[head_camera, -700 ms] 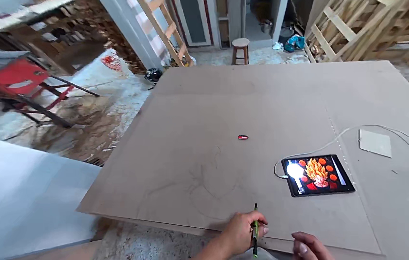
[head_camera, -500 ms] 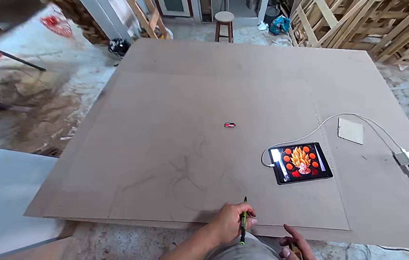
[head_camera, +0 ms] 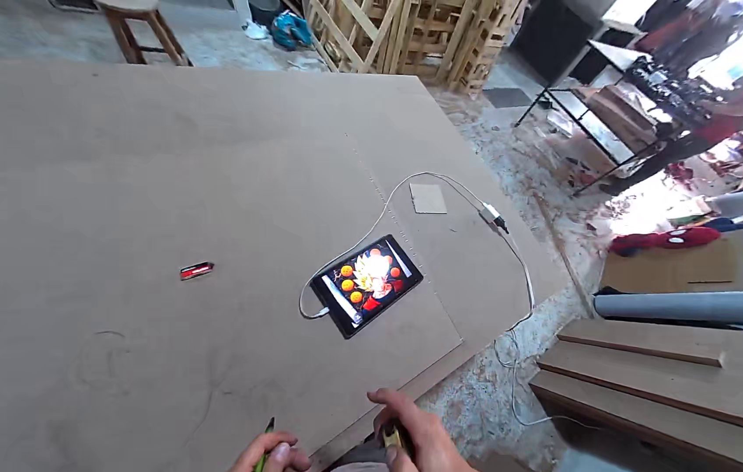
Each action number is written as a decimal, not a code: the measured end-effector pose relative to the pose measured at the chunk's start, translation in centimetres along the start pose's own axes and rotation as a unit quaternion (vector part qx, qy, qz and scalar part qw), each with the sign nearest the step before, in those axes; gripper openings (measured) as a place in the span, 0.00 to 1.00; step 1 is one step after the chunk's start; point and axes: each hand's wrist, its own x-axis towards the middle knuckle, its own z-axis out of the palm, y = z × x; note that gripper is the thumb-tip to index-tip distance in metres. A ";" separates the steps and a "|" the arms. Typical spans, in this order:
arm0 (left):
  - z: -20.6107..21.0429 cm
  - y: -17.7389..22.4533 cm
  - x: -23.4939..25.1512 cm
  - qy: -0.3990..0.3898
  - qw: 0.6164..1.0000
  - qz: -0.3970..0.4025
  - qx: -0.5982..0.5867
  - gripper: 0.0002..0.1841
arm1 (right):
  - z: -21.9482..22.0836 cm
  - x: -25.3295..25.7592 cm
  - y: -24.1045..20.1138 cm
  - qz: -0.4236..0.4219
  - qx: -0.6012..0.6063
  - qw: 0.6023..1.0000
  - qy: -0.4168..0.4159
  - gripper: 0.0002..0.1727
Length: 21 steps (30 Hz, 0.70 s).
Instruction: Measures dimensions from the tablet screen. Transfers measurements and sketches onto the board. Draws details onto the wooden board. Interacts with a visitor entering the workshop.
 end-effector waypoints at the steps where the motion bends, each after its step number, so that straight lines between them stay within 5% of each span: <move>1: 0.8 0.3 0.1 0.007 1.000 -0.005 0.004 0.16 | -0.7 -0.4 -0.1 -0.003 0.006 1.000 -0.015 0.34; 6: 6.1 3.3 1.4 0.015 1.000 -0.018 0.017 0.10 | -5.5 -0.1 1.5 -0.018 -0.012 0.999 -0.050 0.40; 12: 12.8 5.0 3.6 -0.003 0.997 -0.051 0.063 0.11 | -8.0 1.1 8.2 0.070 -0.111 0.973 -0.191 0.46; 21: 15.4 4.2 5.1 -0.085 0.984 -0.081 0.132 0.18 | -8.8 0.6 7.7 0.019 -0.068 0.968 -0.239 0.50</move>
